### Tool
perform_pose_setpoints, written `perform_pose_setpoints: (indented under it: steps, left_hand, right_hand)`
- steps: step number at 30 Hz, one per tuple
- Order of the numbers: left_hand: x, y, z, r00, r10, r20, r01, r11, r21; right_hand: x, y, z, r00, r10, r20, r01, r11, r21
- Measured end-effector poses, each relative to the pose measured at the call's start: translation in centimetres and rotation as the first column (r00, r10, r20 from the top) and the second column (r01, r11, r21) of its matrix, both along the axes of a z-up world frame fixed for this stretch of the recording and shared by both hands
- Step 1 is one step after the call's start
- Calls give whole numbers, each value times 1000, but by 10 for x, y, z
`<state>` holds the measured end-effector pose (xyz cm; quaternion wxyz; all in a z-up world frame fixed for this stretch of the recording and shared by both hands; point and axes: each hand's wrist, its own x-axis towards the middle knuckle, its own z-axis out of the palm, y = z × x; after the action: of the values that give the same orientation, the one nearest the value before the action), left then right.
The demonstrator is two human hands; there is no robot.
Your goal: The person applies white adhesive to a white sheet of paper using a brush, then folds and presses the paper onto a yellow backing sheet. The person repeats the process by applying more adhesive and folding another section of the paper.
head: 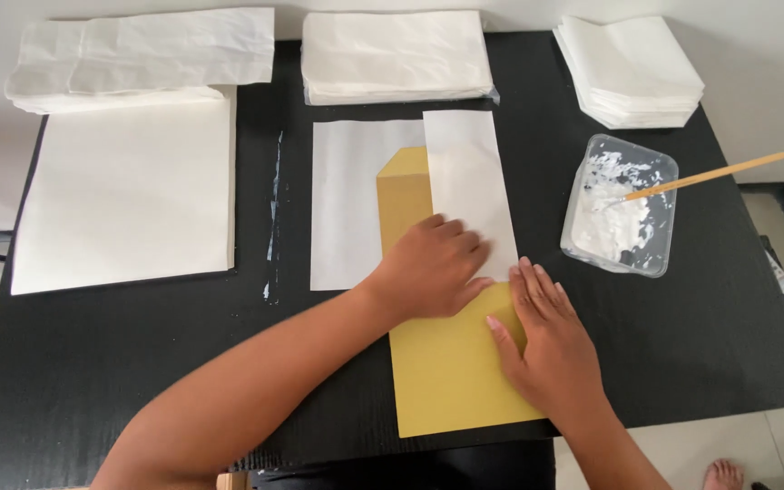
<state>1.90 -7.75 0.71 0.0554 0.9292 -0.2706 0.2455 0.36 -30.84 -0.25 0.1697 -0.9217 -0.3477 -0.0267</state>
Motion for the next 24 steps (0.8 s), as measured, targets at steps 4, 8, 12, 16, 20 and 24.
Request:
perform_pose_setpoints:
  steps: [4,8,12,16,20,24]
  left_hand:
    - [45,1,-38,989,-139,-51,136,988,-67]
    - [96,9,-56,974,-33,-222,45,998,47]
    - [143,27,-52,974,48,-219,-31,996,82]
    - [175,42,-46,968,121,-220,-97,988,117]
    - [189,53,-34,946,180,-268,-150,980,129]
    - [181,44,-25,830,433,-352,-345,894,288]
  right_hand:
    - [1,0,-1,1000,-1,3,1,1000,-4]
    - [0,-1,-3,1000,-26,-7,26,1000,8]
    - [1,-1,-4,1000,-27,-16,27,1000,10]
    - [3,-3,-8,1000,-22,-17,22,1000,2]
    - [3,-2,-8,1000,-22,8,22,1000,2]
    - [1,-1,-6,1000,-27,10,27,1000,5]
